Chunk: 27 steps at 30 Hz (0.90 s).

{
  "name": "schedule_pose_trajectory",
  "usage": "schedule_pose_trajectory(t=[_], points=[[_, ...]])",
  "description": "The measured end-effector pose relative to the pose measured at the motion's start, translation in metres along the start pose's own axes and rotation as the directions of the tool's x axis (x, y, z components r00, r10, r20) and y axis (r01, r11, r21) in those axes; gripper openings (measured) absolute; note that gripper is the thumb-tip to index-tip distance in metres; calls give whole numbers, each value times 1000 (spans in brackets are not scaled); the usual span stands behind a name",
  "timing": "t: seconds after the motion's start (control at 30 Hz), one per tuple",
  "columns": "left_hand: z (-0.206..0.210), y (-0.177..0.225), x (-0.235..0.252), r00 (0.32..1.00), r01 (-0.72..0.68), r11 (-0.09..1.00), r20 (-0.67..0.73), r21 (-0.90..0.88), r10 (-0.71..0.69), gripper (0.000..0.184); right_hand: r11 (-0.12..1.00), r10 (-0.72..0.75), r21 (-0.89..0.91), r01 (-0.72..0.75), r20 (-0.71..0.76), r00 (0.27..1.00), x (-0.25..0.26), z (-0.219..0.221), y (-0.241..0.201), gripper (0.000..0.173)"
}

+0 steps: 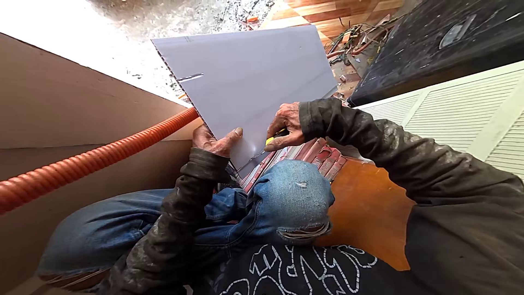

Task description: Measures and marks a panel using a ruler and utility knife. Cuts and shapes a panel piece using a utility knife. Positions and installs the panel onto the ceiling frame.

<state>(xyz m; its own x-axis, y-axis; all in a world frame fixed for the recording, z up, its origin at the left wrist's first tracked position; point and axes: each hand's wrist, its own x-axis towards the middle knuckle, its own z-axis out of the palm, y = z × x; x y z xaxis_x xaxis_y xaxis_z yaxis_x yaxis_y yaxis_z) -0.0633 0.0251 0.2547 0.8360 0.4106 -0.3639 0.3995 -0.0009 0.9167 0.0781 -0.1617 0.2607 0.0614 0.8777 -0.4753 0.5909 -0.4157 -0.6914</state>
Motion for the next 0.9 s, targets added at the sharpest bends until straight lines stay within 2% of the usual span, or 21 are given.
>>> schedule_pose_trajectory(t=[0.07,0.1,0.13,0.2,0.3,0.47,0.6,0.7,0.8,0.9], points=[[-1,-1,1,1000,-5,1000,0,5,5,32,998,-36,42,36,-22,999,-8,-5,-2,39],[-2,-3,2,1000,-10,1000,4,9,10,33,990,-119,62,127,-120,986,-10,-1,5,38],[-3,-4,3,1000,-14,1000,7,7,14,34,987,-128,77,142,-160,979,-13,-1,5,38],[-4,-3,3,1000,-5,1000,13,2,5,32,993,-81,78,92,-134,988,-18,-2,2,39],[-1,1,3,1000,11,1000,7,-17,-11,31,978,-175,76,194,-210,962,-12,18,15,44],[-1,1,2,1000,28,999,-2,-29,-28,31,900,-356,107,423,-378,855,9,42,37,41],[-1,1,2,1000,20,999,-2,-24,-20,30,925,-311,120,359,-299,902,5,35,28,42],[-1,2,1,1000,24,999,-6,-22,-24,29,923,-324,105,370,-308,895,7,35,30,43],[-1,4,1,999,42,999,-8,-32,-42,29,966,-222,79,245,-224,949,1,26,19,45],[-2,3,1,999,47,998,-3,-31,-47,29,985,-154,53,166,-191,969,-1,23,14,45]])
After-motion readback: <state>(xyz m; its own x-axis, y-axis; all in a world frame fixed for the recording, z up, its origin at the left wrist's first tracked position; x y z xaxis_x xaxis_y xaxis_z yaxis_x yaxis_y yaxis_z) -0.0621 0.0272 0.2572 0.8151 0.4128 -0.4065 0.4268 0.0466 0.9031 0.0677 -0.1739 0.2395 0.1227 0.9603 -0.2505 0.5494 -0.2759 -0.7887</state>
